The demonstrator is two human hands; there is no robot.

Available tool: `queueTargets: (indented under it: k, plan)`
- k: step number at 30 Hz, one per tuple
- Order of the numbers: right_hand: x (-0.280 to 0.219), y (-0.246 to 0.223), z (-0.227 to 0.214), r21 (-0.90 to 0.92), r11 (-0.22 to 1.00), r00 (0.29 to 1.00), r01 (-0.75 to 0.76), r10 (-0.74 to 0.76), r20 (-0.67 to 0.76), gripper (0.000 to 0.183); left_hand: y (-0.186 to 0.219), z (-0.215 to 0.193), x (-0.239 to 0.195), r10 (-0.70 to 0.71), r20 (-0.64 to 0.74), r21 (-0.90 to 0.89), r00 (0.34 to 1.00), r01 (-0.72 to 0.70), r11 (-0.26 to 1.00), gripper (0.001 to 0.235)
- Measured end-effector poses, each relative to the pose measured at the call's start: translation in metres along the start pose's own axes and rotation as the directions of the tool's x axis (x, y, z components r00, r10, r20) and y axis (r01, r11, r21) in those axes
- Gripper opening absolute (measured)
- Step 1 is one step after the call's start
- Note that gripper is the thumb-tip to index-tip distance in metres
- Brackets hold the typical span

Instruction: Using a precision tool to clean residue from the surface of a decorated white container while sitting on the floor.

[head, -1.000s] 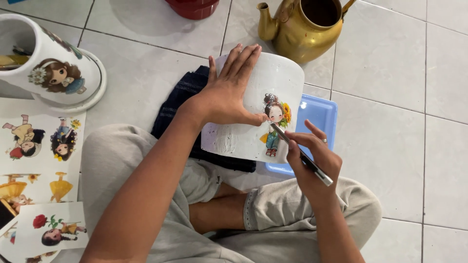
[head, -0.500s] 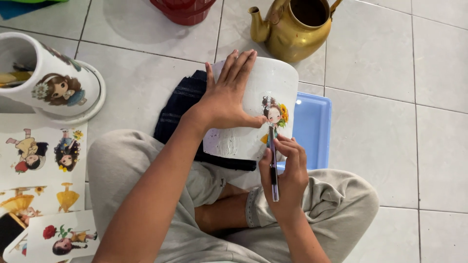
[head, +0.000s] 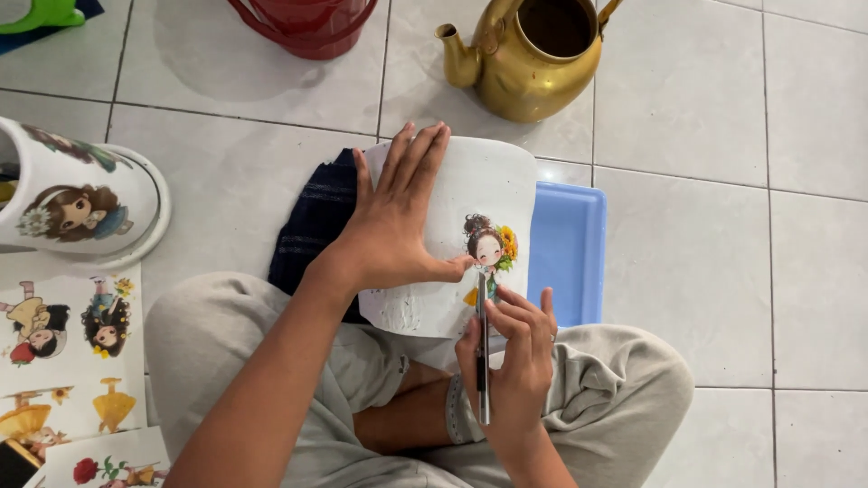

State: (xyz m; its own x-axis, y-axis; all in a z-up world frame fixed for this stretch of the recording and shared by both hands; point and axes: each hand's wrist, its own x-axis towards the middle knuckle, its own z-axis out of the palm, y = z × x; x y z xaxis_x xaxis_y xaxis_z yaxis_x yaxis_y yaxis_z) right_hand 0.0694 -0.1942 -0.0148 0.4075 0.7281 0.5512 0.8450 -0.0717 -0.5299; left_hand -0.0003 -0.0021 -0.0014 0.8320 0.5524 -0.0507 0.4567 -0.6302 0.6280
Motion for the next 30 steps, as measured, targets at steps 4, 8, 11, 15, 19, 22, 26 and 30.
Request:
queueTargets:
  k: [4,8,11,15,19,22,26,30]
  plan:
    - [-0.0004,-0.002,0.0018,-0.028,0.999,1.0,-0.017,0.017,0.003,0.021,-0.0017,0.0016,0.0008,0.009,-0.011,0.018,1.0,-0.009,1.0,0.131]
    - [-0.0001,-0.0052,0.0033,-0.025,0.999,0.999,-0.04,0.04,-0.009,0.019,-0.001,-0.0004,0.0,0.003,0.002,-0.001,1.0,-0.003,1.0,0.13]
    - [-0.0022,-0.0045,0.0042,-0.022,0.999,0.999,-0.039,0.039,-0.015,0.019,-0.0021,0.0007,0.0003,0.011,-0.006,0.004,1.0,-0.011,1.0,0.131]
    - [-0.0017,-0.0063,0.0031,-0.01,0.999,0.999,-0.032,0.032,-0.013,0.019,-0.0026,0.0017,0.0003,0.018,-0.015,0.007,1.0,-0.018,1.0,0.132]
    - [-0.0045,-0.0041,0.0031,0.011,1.0,1.0,-0.025,0.025,-0.009,0.021,-0.0022,0.0013,0.0,0.009,-0.01,-0.001,1.0,-0.009,1.0,0.132]
    - [-0.0069,-0.0021,0.0025,0.021,0.999,1.0,-0.03,0.03,-0.008,0.022,-0.002,0.0006,-0.0006,0.014,-0.018,-0.007,1.0,-0.014,1.0,0.131]
    - [-0.0071,-0.0033,0.0006,0.032,0.999,1.0,-0.012,0.012,0.004,0.02,-0.0017,0.0004,-0.0009,0.012,-0.012,-0.011,1.0,-0.012,1.0,0.132]
    - [-0.0076,-0.0056,0.002,0.025,0.999,1.0,-0.02,0.02,-0.013,0.019,-0.0026,0.0016,-0.0004,0.025,-0.024,0.001,0.999,-0.025,1.0,0.131]
